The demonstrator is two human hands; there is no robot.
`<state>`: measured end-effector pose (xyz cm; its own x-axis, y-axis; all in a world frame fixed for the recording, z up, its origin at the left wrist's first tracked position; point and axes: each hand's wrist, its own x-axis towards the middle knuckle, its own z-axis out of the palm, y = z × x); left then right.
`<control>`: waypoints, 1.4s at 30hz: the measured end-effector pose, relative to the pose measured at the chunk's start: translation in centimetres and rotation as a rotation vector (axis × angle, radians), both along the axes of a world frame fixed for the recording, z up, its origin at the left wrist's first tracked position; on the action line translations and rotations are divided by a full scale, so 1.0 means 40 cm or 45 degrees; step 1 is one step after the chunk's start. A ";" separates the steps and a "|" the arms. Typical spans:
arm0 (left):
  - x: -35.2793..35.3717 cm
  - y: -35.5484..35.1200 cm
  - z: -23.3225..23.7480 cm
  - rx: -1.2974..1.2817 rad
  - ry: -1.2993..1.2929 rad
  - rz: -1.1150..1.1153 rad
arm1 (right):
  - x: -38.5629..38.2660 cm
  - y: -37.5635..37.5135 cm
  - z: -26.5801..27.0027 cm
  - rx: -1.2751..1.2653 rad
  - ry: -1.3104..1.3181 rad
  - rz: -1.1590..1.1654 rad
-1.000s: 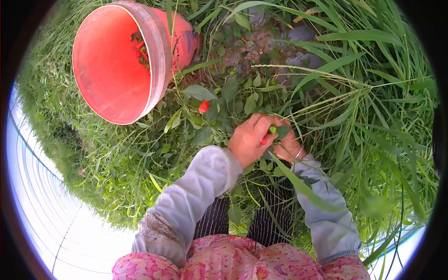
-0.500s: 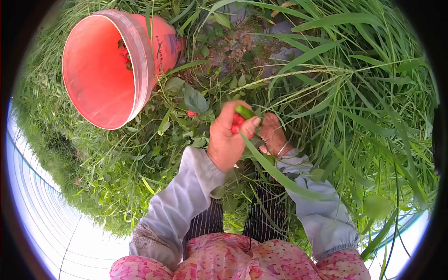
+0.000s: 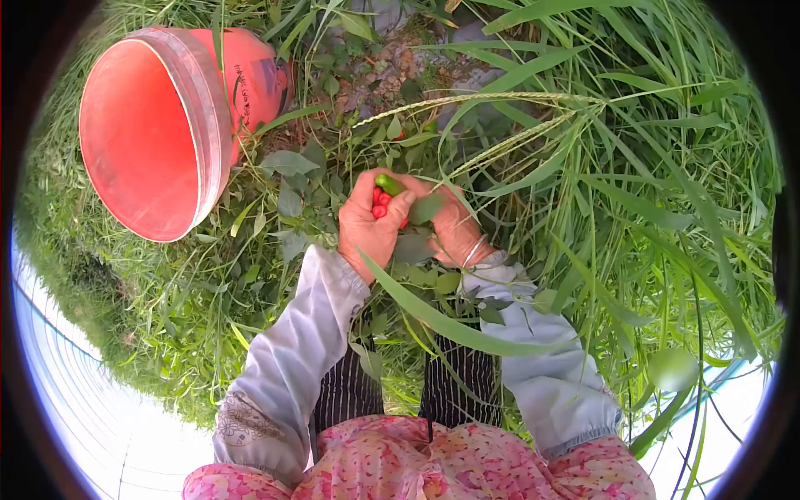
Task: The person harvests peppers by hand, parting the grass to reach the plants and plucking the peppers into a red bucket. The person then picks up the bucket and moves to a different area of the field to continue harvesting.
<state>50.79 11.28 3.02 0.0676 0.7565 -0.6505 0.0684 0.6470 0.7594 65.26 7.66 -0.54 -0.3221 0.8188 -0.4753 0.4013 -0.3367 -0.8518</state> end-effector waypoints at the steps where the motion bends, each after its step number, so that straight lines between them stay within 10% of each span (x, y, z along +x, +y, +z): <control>1: 0.002 -0.008 0.001 0.008 -0.005 -0.024 | 0.000 -0.002 -0.003 0.101 -0.025 0.022; 13: 0.017 0.013 0.068 0.557 0.485 -0.418 | 0.000 0.002 0.007 0.351 -0.230 0.181; 19: -0.007 0.242 0.257 0.673 0.177 -0.065 | 0.018 -0.075 -0.030 0.329 -0.185 0.253; 23: -0.194 0.329 0.316 0.859 0.706 0.118 | 0.013 -0.064 -0.014 0.346 -0.162 0.181; 29: -0.460 0.442 0.306 1.154 1.702 -0.720 | 0.021 -0.058 -0.012 0.328 -0.153 0.289; 34: -0.280 0.290 0.258 0.750 0.826 -1.014 | 0.044 -0.066 -0.029 0.466 -0.151 0.278; 42: -0.277 0.188 0.008 0.373 0.642 -1.482 | 0.015 -0.077 -0.042 0.064 0.162 -0.201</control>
<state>39.72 18.80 3.34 0.5742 0.5370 -0.6181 0.7912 -0.1697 0.5876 65.84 4.58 -2.21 -0.2427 0.8856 -0.3960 0.2351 -0.3424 -0.9097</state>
